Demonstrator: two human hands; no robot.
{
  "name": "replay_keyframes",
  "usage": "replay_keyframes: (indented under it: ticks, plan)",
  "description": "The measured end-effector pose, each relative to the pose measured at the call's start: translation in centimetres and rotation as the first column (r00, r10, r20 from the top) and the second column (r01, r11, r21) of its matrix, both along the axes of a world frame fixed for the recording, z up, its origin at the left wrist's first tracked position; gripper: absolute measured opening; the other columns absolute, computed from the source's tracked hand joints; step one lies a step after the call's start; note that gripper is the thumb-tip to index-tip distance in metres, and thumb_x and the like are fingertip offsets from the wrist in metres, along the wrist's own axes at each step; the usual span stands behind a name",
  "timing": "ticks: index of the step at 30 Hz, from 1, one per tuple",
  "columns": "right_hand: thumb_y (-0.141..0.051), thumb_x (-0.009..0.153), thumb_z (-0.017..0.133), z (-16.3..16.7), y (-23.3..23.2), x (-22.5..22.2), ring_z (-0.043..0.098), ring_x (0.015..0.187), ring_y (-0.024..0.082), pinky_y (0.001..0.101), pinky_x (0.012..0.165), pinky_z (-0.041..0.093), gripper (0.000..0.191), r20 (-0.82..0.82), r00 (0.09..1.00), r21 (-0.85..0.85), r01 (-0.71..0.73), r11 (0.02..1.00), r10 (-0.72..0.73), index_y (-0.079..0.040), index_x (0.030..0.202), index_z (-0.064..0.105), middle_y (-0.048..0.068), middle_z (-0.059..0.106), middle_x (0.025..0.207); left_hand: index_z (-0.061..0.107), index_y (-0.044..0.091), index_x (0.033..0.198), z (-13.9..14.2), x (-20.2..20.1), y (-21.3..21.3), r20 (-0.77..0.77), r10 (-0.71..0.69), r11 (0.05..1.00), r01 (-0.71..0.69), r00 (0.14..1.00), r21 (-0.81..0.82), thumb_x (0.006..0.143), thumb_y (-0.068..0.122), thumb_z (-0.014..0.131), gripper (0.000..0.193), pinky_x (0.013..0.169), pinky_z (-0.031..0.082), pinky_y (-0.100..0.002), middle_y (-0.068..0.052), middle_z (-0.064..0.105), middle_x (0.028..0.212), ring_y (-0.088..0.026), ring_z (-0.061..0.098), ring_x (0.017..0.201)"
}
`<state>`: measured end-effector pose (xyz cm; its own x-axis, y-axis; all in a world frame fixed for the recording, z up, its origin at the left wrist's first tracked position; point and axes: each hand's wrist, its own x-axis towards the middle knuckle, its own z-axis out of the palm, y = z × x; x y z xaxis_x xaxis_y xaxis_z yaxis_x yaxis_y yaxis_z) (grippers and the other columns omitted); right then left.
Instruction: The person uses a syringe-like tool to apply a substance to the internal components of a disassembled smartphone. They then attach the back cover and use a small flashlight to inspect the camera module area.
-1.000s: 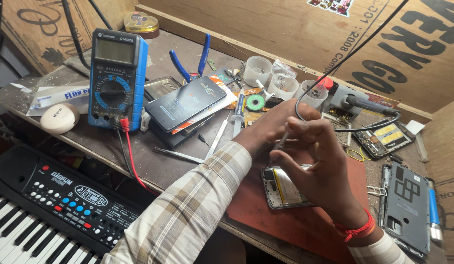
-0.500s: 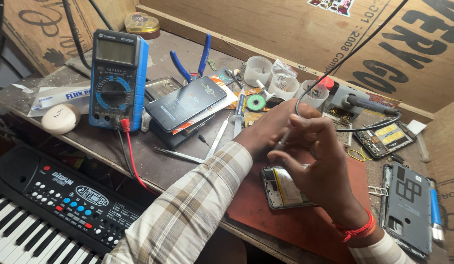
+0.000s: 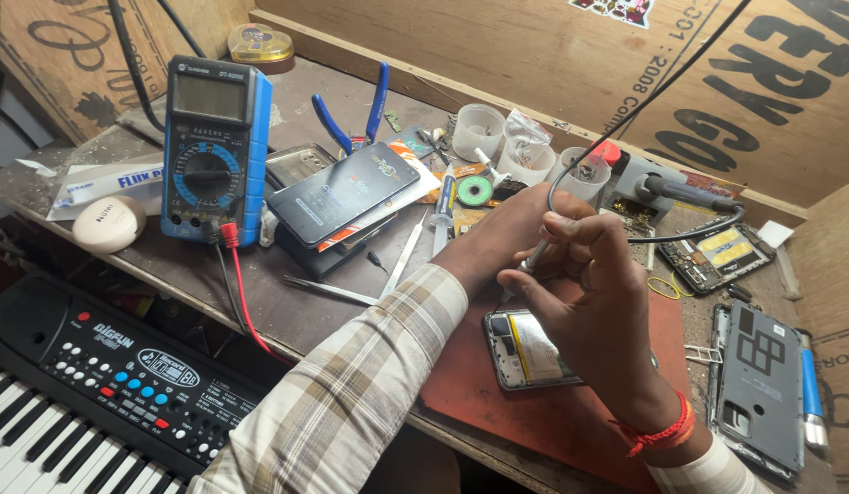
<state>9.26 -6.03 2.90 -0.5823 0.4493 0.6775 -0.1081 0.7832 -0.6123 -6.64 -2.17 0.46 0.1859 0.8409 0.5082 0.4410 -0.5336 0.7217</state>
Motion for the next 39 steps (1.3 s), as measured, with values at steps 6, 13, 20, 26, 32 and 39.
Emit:
replay_keyframes:
  ticks: [6,13,20,26,32,39]
  plan:
    - [-0.002,0.083,0.087,0.4,-0.5,0.6,0.073,0.088,0.011,0.0247,0.079,0.061,0.054,0.053,0.994,0.133,0.086,0.987,-0.093,-0.001,0.120,0.048,0.007,0.071,0.090,0.069,0.006,0.083,-0.2,0.2,0.5,-0.016,0.007,1.000,-0.007,1.000,0.014,0.084,0.015,0.062,0.011,0.059,0.051,-0.031,-0.003,0.069,0.073,-0.010,0.062,0.066]
    - [0.002,0.091,0.081,0.4,-1.2,1.2,0.073,0.108,0.016,0.0292,0.091,0.065,0.056,-0.037,0.995,0.097,-0.087,0.991,0.091,-0.002,0.133,0.044,0.010,0.068,0.108,0.070,0.007,0.085,-1.4,-0.1,1.4,-0.020,0.003,0.999,-0.002,1.000,0.043,0.084,0.015,0.061,0.012,0.062,0.053,-0.030,-0.004,0.071,0.075,-0.012,0.065,0.068]
    - [0.004,0.100,0.054,2.5,-1.7,4.6,0.066,0.097,0.011,0.0244,0.084,0.055,0.046,-0.108,0.994,-0.075,-0.015,0.997,0.007,-0.005,0.143,0.038,0.007,0.061,0.110,0.076,0.004,0.095,-0.3,1.0,0.3,-0.142,0.117,0.957,-0.073,0.983,0.281,0.084,0.022,0.073,0.021,0.065,0.055,-0.037,-0.014,0.074,0.083,-0.026,0.072,0.074]
    - [-0.007,0.106,0.058,2.2,-1.7,12.5,0.069,0.091,0.011,0.0251,0.081,0.052,0.025,0.151,0.863,-0.031,0.492,0.870,-0.483,-0.004,0.131,0.053,0.008,0.073,0.095,0.075,0.004,0.084,1.4,2.0,-2.3,-0.207,0.201,0.973,-0.171,0.957,0.154,0.083,0.027,0.076,0.023,0.064,0.054,-0.039,-0.014,0.072,0.074,-0.027,0.071,0.068]
    - [-0.017,0.094,0.071,0.9,-0.7,17.4,0.072,0.089,0.036,0.0446,0.082,0.054,0.014,0.423,0.374,0.381,0.753,0.536,-0.825,-0.005,0.098,0.077,0.019,0.075,0.099,0.075,0.004,0.084,2.0,2.2,-3.8,-0.194,0.173,0.982,-0.155,0.966,0.105,0.085,0.027,0.074,0.023,0.062,0.053,-0.039,-0.012,0.071,0.070,-0.025,0.071,0.064]
    - [-0.023,0.091,0.074,-0.2,0.2,18.1,0.072,0.091,0.041,0.0494,0.084,0.055,0.019,0.579,0.214,0.328,0.822,0.465,-0.786,-0.008,0.099,0.080,0.023,0.075,0.097,0.074,0.002,0.082,2.0,2.1,-3.4,-0.196,0.175,0.974,-0.141,0.965,0.176,0.085,0.025,0.076,0.023,0.061,0.053,-0.039,-0.013,0.071,0.071,-0.025,0.070,0.064]
